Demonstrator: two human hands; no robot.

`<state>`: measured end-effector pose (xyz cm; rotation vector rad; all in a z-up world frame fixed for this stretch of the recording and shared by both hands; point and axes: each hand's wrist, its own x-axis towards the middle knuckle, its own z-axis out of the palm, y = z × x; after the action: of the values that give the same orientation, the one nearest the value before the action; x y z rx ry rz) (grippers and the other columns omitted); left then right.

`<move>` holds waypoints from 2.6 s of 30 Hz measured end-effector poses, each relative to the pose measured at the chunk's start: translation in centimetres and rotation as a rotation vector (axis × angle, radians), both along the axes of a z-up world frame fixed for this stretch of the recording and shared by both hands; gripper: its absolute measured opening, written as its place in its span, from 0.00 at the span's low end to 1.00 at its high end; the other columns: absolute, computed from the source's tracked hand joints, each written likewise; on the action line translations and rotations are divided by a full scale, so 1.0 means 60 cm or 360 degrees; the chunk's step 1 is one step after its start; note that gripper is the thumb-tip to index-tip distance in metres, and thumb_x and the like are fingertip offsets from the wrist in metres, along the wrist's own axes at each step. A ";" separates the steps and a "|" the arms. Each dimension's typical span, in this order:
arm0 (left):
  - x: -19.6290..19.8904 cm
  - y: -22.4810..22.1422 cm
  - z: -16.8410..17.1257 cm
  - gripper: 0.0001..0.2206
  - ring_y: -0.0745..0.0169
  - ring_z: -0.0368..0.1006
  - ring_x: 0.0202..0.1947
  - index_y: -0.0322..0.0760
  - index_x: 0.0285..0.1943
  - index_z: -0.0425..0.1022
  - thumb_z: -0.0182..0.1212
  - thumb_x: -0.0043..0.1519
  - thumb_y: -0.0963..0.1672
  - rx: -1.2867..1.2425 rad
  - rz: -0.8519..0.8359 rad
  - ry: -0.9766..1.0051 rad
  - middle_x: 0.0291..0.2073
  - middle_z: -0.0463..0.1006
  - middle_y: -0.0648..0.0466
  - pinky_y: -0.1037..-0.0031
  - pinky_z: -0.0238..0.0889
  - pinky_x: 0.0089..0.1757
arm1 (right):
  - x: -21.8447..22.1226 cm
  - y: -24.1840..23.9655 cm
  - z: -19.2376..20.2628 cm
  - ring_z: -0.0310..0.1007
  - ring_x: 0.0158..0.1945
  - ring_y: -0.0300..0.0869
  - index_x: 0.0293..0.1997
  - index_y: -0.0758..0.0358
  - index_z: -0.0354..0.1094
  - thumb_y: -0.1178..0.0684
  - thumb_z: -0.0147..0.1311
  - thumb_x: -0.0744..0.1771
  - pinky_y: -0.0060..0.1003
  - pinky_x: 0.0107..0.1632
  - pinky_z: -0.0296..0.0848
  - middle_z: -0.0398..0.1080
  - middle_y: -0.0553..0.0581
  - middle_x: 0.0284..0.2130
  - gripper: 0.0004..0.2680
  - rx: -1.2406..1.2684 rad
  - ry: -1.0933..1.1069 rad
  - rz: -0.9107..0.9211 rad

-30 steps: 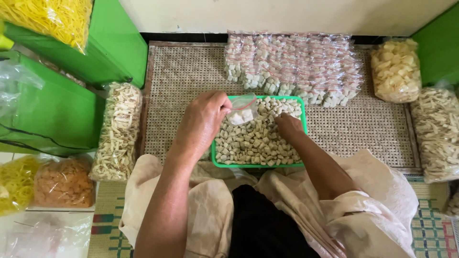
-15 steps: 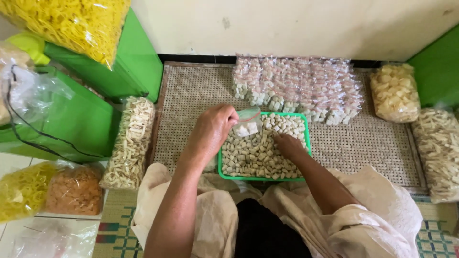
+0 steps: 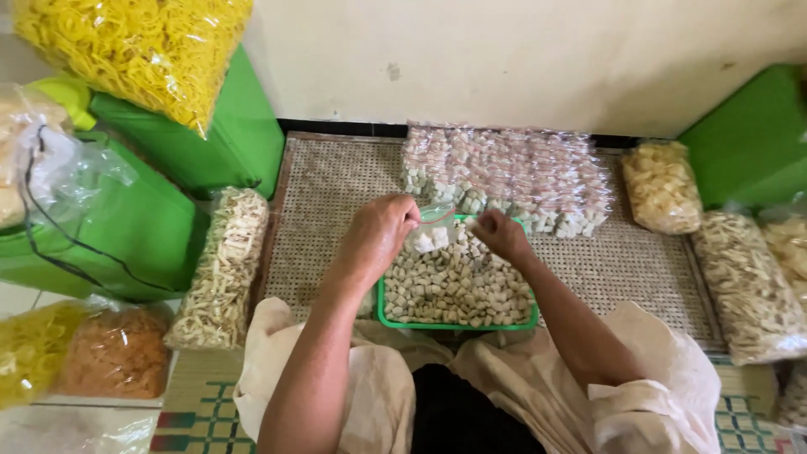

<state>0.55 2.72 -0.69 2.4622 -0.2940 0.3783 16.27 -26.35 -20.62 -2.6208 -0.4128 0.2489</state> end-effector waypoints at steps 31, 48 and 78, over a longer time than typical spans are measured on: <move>-0.011 -0.015 0.021 0.05 0.48 0.81 0.35 0.36 0.36 0.75 0.66 0.58 0.36 -0.0262 -0.0098 0.0031 0.29 0.81 0.47 0.63 0.75 0.39 | -0.168 0.107 0.411 0.77 0.48 0.48 0.45 0.56 0.78 0.59 0.59 0.67 0.41 0.51 0.72 0.79 0.55 0.41 0.05 0.0514 -0.0906 0.0858; -0.019 -0.017 0.038 0.06 0.50 0.80 0.31 0.33 0.37 0.75 0.67 0.57 0.35 -0.0334 -0.0169 0.0009 0.27 0.80 0.46 0.66 0.74 0.35 | -0.179 0.103 0.309 0.75 0.51 0.40 0.56 0.63 0.65 0.61 0.59 0.67 0.38 0.57 0.74 0.76 0.57 0.45 0.12 0.1514 0.0579 0.0354; -0.028 -0.022 0.052 0.06 0.55 0.78 0.31 0.33 0.40 0.74 0.66 0.59 0.35 -0.0338 -0.0186 -0.0054 0.28 0.78 0.47 0.69 0.73 0.36 | -0.178 0.114 0.294 0.71 0.51 0.39 0.50 0.65 0.71 0.64 0.65 0.65 0.38 0.60 0.69 0.73 0.58 0.45 0.11 0.1593 0.0078 0.0581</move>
<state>-1.12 1.42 2.44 2.2215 -0.3896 0.3814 5.61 -19.49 -2.99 -1.5510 -0.7587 0.1586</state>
